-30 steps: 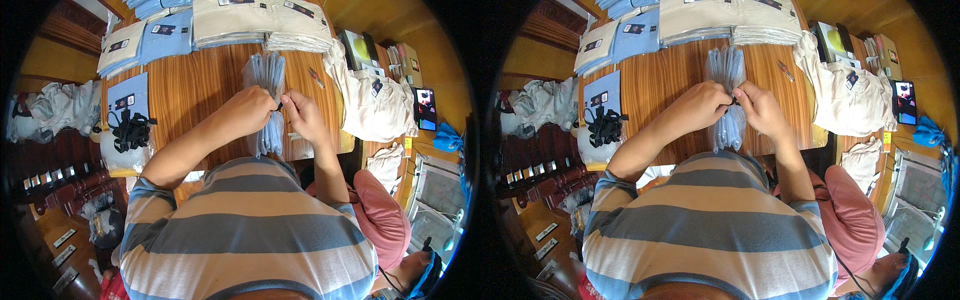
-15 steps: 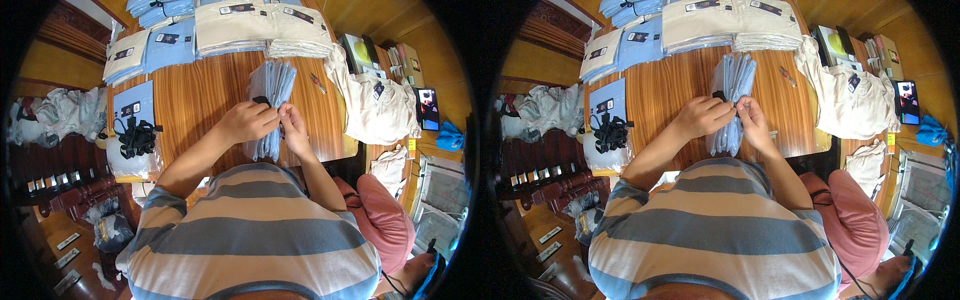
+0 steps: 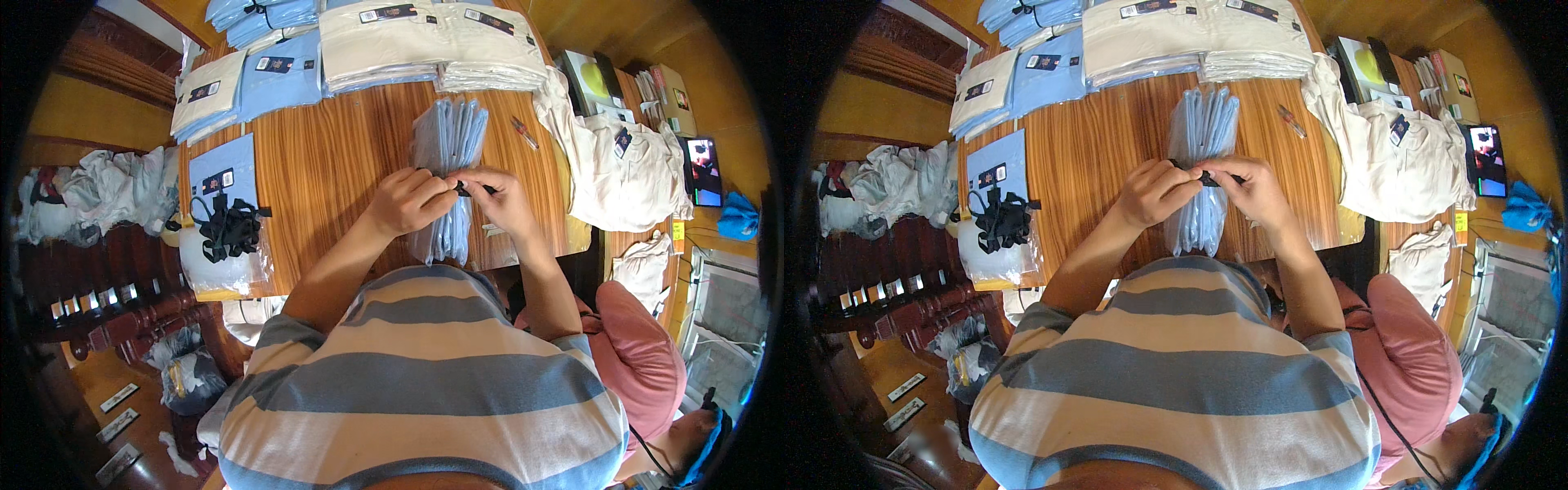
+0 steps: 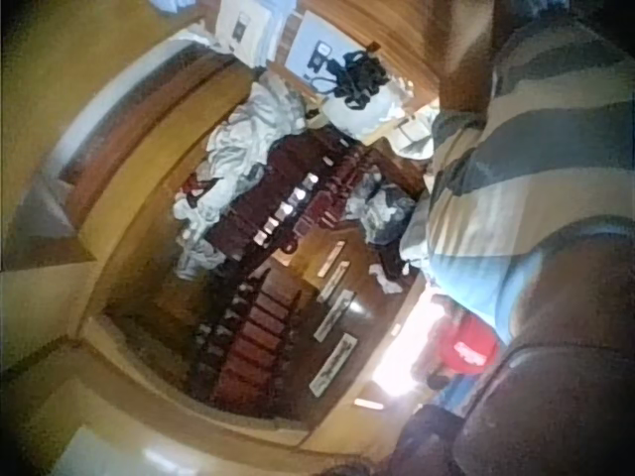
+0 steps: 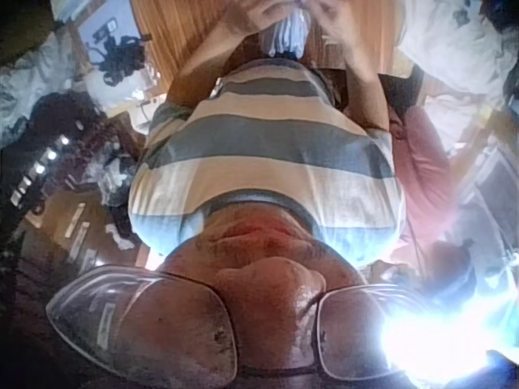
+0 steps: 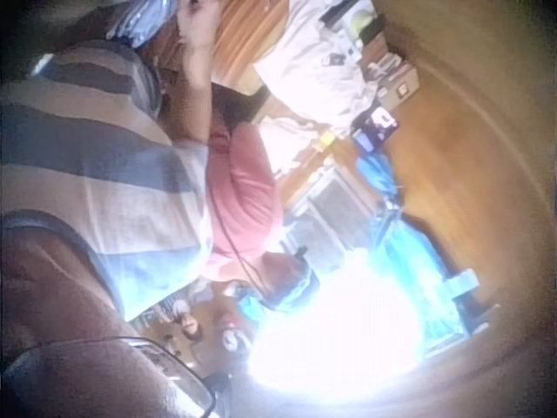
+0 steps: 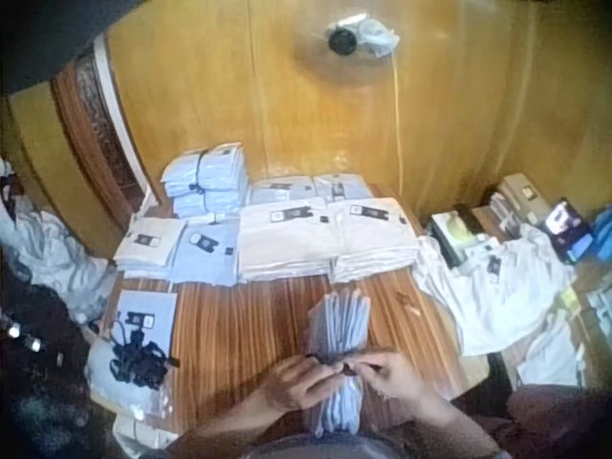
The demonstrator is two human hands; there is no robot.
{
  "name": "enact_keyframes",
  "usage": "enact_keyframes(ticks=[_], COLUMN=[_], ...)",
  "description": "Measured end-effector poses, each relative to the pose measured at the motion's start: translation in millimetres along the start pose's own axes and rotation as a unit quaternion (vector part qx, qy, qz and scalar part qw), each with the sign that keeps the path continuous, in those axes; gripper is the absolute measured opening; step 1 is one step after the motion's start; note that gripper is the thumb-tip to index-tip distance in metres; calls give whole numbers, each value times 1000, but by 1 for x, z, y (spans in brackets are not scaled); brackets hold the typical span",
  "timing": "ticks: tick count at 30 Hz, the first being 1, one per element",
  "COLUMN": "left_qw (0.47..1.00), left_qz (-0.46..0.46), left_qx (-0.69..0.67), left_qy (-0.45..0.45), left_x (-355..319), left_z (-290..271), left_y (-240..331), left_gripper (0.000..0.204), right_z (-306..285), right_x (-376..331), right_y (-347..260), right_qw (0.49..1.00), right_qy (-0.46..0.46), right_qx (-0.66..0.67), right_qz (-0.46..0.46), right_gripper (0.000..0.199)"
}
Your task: The person stacks several packaged blue shirts and then several packaged cream shirts, securing each stack with a black strap.
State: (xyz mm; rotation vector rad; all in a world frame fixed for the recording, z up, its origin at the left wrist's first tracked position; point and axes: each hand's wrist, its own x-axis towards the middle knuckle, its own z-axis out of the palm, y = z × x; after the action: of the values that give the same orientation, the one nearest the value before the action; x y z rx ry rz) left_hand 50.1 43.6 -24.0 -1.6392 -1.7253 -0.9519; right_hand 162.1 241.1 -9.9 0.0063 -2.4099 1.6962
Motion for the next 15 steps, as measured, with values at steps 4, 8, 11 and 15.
enact_keyframes(ticks=[4, 8, 11, 15], left_qw=[1000, 1000, 999, 996], left_qz=[-8, -25, -33, -63], left_qx=[21, -7, 14, -59], left_qy=[13, -9, -40, -39], left_x=[8, 9, 13, 19], left_z=[-7, -11, -16, -19], left_y=[-2, 5, 4, 5], left_gripper=[11, 19, 17, 12], right_z=[-5, -14, -17, -15], right_x=[5, 7, 6, 3], right_y=[-3, -13, -26, -23], right_qw=[999, 994, 988, 973], right_qy=[-23, -47, -54, -28], right_qx=[-22, -93, -142, -217], right_qz=[-14, -45, -28, -68], right_gripper=[16, 14, 14, 12])
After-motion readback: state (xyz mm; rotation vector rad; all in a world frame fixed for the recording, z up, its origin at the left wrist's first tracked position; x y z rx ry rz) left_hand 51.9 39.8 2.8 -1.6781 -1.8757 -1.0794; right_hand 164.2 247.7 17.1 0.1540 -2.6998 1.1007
